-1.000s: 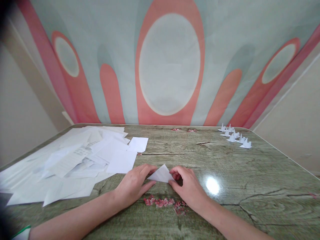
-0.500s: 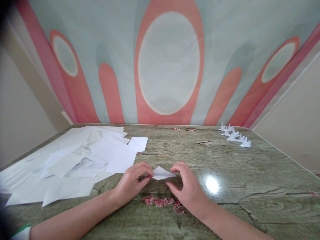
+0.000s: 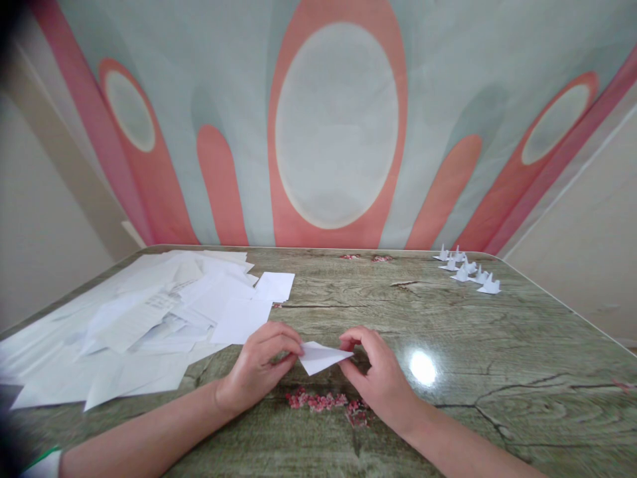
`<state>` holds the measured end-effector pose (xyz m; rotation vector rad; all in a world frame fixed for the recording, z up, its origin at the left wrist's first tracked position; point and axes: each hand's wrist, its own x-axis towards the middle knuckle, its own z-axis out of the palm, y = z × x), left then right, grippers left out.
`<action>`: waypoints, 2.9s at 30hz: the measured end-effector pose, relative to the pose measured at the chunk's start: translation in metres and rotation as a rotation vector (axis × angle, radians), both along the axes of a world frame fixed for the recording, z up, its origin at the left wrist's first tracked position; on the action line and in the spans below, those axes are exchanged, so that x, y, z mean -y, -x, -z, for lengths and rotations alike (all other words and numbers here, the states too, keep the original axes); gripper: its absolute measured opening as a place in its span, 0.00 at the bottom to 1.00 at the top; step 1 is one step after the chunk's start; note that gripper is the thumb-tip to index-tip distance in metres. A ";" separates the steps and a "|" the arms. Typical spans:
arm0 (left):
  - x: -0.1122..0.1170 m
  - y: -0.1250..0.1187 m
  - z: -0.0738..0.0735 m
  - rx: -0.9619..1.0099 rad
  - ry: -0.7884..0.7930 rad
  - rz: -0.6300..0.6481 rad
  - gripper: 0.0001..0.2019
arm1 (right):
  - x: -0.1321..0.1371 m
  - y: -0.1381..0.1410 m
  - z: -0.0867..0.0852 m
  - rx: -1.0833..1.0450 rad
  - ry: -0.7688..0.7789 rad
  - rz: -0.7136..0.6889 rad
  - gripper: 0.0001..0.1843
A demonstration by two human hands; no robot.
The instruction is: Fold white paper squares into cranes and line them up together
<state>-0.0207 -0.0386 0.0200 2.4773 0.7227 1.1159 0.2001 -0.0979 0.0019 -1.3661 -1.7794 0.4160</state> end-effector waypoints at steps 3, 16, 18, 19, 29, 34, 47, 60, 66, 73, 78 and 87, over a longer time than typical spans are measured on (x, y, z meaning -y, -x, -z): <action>0.000 0.000 -0.001 -0.007 -0.012 -0.009 0.07 | 0.000 -0.001 0.001 0.001 -0.043 0.008 0.07; 0.000 -0.001 0.002 0.014 0.012 0.009 0.05 | 0.001 0.001 0.000 0.018 -0.184 0.009 0.11; 0.000 -0.001 0.002 0.009 0.041 0.010 0.05 | 0.001 0.000 -0.001 0.057 -0.282 -0.044 0.16; -0.001 -0.001 0.002 0.002 0.059 0.014 0.06 | 0.001 0.000 -0.002 0.103 -0.326 -0.087 0.18; 0.002 -0.001 0.000 -0.065 -0.039 -0.046 0.06 | 0.006 -0.006 -0.013 0.411 -0.335 -0.333 0.29; 0.001 -0.001 0.001 -0.060 -0.153 -0.044 0.07 | 0.007 -0.005 -0.018 0.502 -0.409 -0.479 0.25; 0.002 0.001 -0.001 -0.091 -0.271 0.012 0.08 | 0.009 -0.003 -0.014 0.475 -0.564 -0.444 0.26; 0.001 0.003 0.002 -0.090 -0.301 0.037 0.06 | 0.001 -0.005 -0.001 0.101 -0.258 -0.042 0.17; 0.001 0.002 0.000 -0.063 -0.236 0.027 0.05 | 0.002 -0.006 -0.005 -0.031 -0.105 -0.106 0.07; -0.001 0.002 0.001 -0.078 -0.199 -0.002 0.05 | 0.000 -0.005 -0.009 -0.076 -0.051 -0.129 0.08; -0.002 0.001 0.001 -0.085 -0.199 -0.019 0.05 | -0.001 -0.004 -0.007 -0.084 -0.035 -0.127 0.09; -0.001 0.001 0.001 -0.089 -0.158 -0.016 0.06 | -0.001 -0.004 -0.007 -0.077 -0.060 -0.136 0.09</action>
